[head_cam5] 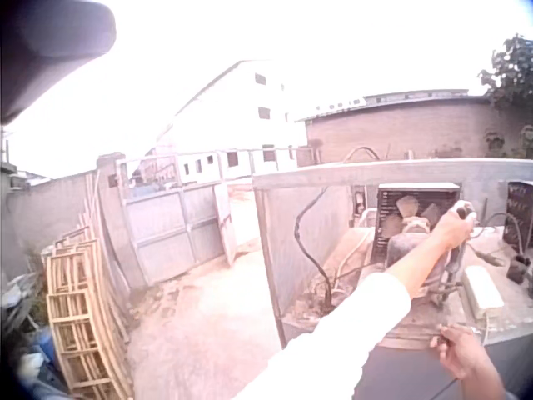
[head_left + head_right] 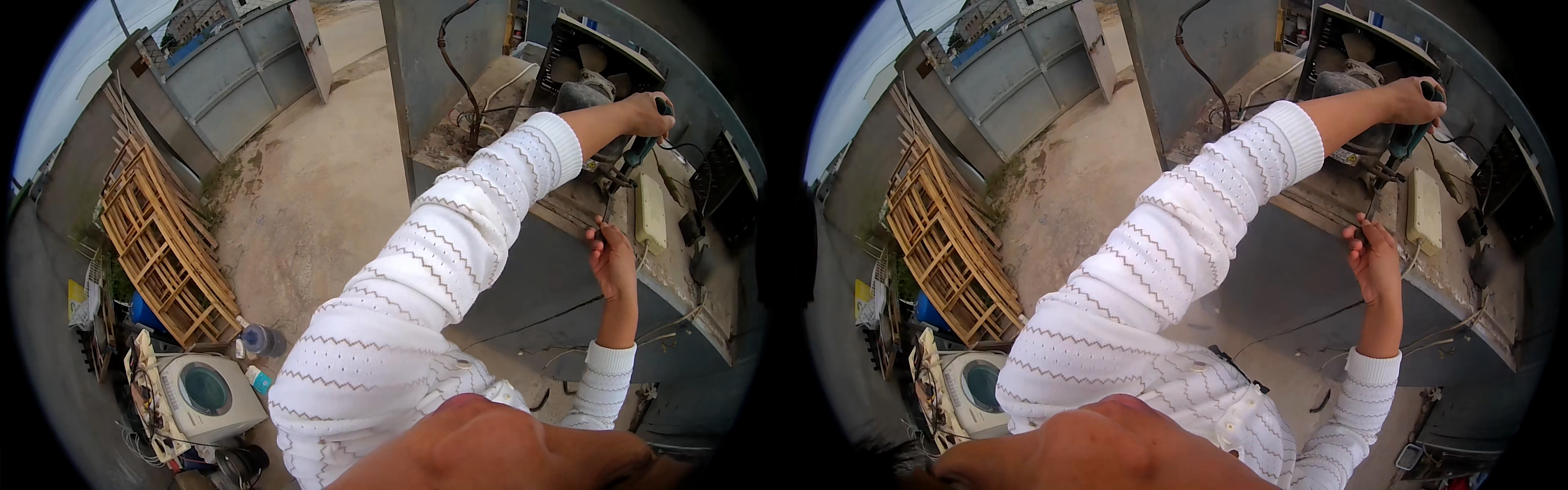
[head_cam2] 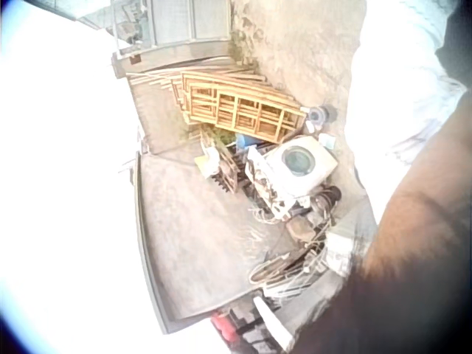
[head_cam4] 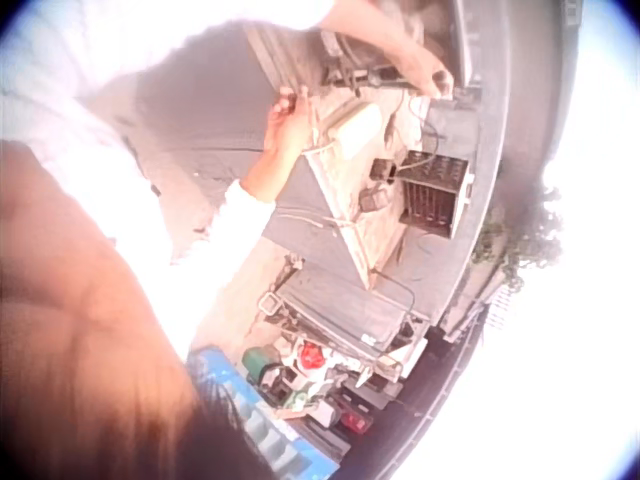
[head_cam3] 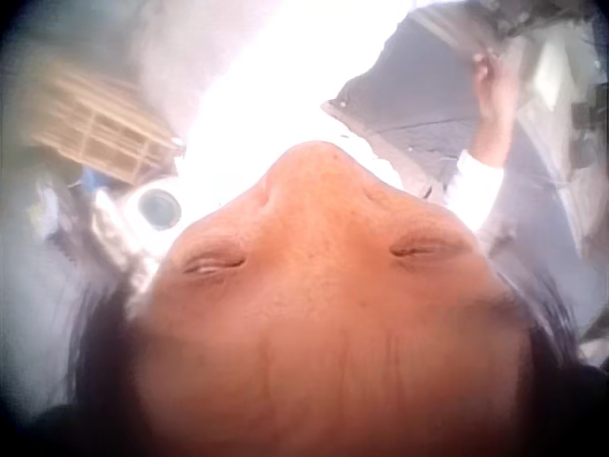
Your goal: The person uses pliers to strip the insulation from wires connected to a motor on a metal surface. They then use a screwdriver to tighten connections on the motor's terminal block.
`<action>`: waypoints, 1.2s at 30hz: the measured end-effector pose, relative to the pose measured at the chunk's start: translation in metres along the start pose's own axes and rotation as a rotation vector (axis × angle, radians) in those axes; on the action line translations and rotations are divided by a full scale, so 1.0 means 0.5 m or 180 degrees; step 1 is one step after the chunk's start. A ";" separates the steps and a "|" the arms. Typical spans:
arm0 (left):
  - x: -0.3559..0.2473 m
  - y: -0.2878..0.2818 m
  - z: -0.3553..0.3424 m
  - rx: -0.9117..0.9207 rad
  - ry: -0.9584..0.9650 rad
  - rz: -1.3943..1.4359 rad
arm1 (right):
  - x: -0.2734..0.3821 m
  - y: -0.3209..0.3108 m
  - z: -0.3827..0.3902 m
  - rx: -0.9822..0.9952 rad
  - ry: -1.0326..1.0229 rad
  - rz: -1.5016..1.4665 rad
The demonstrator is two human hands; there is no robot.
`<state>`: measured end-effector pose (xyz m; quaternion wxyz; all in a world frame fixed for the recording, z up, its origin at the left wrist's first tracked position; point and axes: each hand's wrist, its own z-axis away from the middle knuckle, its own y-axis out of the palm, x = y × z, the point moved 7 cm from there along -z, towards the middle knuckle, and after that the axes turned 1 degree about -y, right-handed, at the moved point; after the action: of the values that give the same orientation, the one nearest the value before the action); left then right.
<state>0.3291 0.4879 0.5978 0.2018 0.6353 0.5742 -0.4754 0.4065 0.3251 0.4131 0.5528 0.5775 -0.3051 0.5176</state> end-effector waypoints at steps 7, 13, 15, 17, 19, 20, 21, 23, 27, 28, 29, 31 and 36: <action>-0.001 -0.010 0.007 -0.0081 0.0104 -0.0085 | 0.050 -0.071 0.013 0.0059 0.0131 0.0680; 0.002 -0.011 0.002 -0.0085 0.0115 -0.0144 | 0.121 -0.214 -0.052 -0.0207 0.0354 0.1836; -0.011 0.000 0.006 -0.0061 0.0066 -0.0175 | 0.135 -0.283 -0.089 -0.0340 0.0368 0.1997; -0.017 0.010 0.006 -0.0020 0.0079 -0.0161 | 0.148 -0.307 -0.101 -0.0206 0.0427 0.2215; -0.004 0.024 -0.007 0.0049 0.0116 -0.0088 | 0.159 -0.315 -0.095 -0.0180 0.0520 0.2460; 0.003 0.015 -0.015 0.0001 0.0164 -0.0112 | 0.155 -0.305 -0.103 -0.0102 0.0534 0.2370; 0.006 0.013 -0.016 -0.0008 0.0209 -0.0146 | 0.151 -0.301 -0.098 -0.0119 0.0575 0.2252; 0.023 0.002 -0.012 -0.0105 0.0071 -0.0054 | 0.153 -0.239 -0.069 -0.0069 0.0650 0.1996; 0.050 -0.012 -0.044 -0.0006 0.0463 0.0480 | 0.155 -0.208 -0.063 -0.0196 0.0532 0.2135; 0.038 -0.008 -0.034 0.0046 0.0441 0.0350 | 0.151 -0.215 -0.060 -0.0182 0.0574 0.1994; 0.025 -0.009 -0.025 0.0062 0.0416 0.0196 | 0.145 -0.218 -0.053 -0.0126 0.0609 0.1860; 0.017 -0.011 -0.026 0.0044 0.0396 0.0083 | 0.132 -0.230 -0.050 -0.0144 0.0568 0.1509; 0.021 0.006 -0.026 0.0143 0.0329 0.0245 | 0.143 -0.295 -0.038 -0.0489 0.0261 0.1337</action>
<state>0.3356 0.5034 0.5942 0.1757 0.6850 0.5481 -0.4467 0.5577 0.3890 0.4296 0.4872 0.4359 -0.4345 0.6195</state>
